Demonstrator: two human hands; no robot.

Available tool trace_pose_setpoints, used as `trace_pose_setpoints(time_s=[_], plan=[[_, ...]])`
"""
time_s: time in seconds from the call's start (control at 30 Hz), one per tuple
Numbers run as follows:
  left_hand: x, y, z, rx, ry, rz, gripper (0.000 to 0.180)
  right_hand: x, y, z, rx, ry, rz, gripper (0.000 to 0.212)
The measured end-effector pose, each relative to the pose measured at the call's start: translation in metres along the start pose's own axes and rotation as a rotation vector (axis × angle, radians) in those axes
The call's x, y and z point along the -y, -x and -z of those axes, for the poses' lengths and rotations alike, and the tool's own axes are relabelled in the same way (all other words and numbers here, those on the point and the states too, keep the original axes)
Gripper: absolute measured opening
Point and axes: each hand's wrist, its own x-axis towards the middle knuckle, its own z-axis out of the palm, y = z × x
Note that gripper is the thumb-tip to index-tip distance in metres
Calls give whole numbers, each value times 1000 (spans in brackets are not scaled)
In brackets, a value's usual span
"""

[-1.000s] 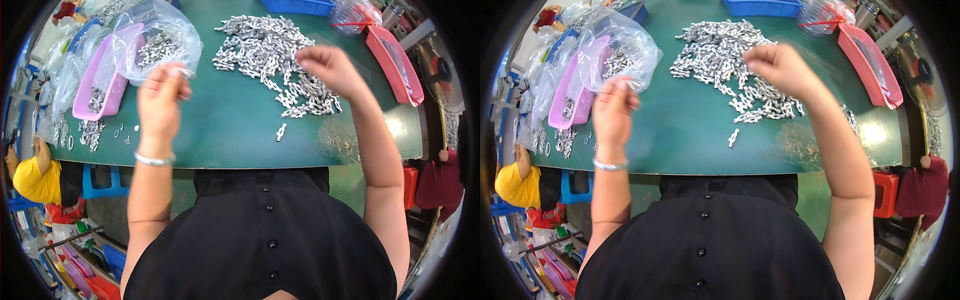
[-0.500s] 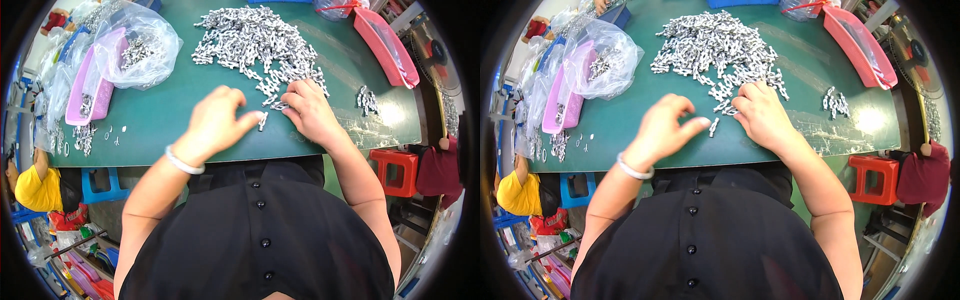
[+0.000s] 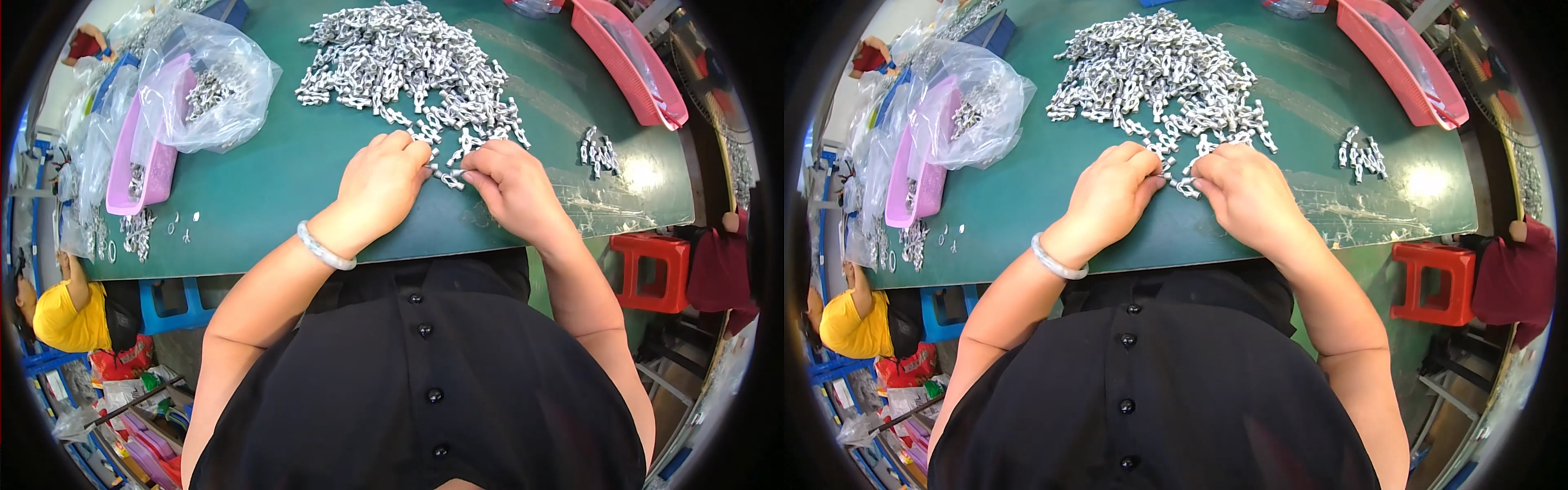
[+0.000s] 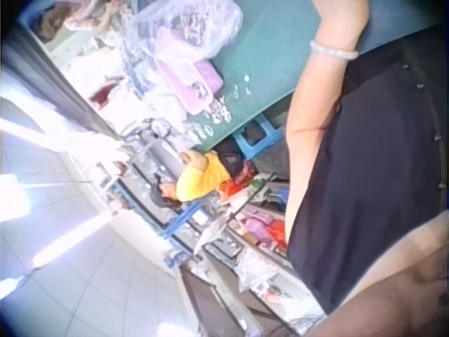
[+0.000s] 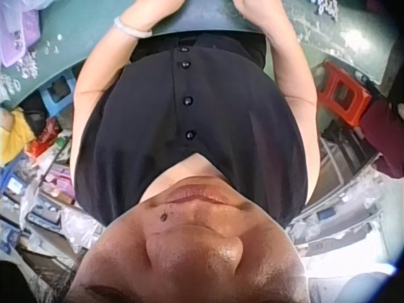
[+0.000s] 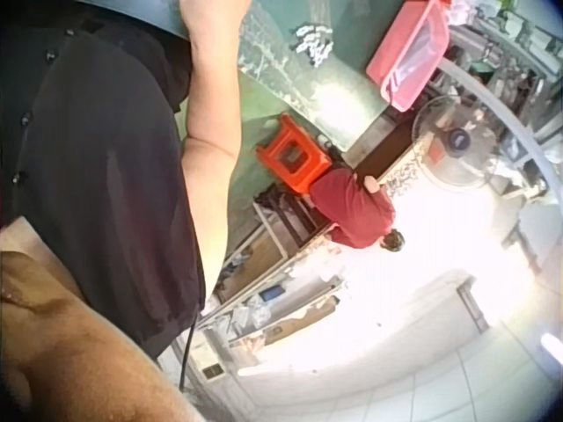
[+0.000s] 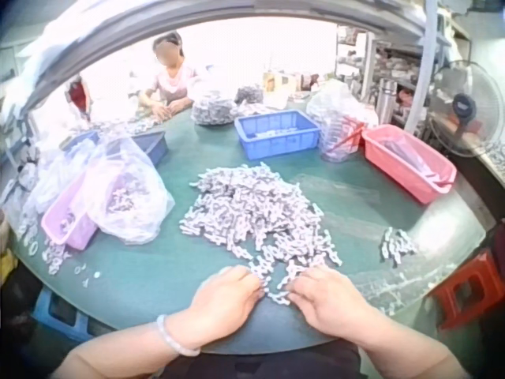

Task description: The person picks up small metal components from a pile on the table, connects the pieces together by hand, and sets them on the work surface.

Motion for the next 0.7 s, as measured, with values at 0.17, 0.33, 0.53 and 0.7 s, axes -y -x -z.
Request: trace_pose_setpoints(time_s=[0.17,0.33,0.53,0.7], plan=[[3,7,0,40,34,-5,10,1,4,-9,115,16,-72,10],[13,17,17,124,192,64,8,-5,7,-5,6,-132,-179,14],[31,8,28,94,484,425,5,4,2,-3,-11,-323,-305,17],[23,2,9,82,279,259,12,2,5,-11,98,-31,-68,18]])
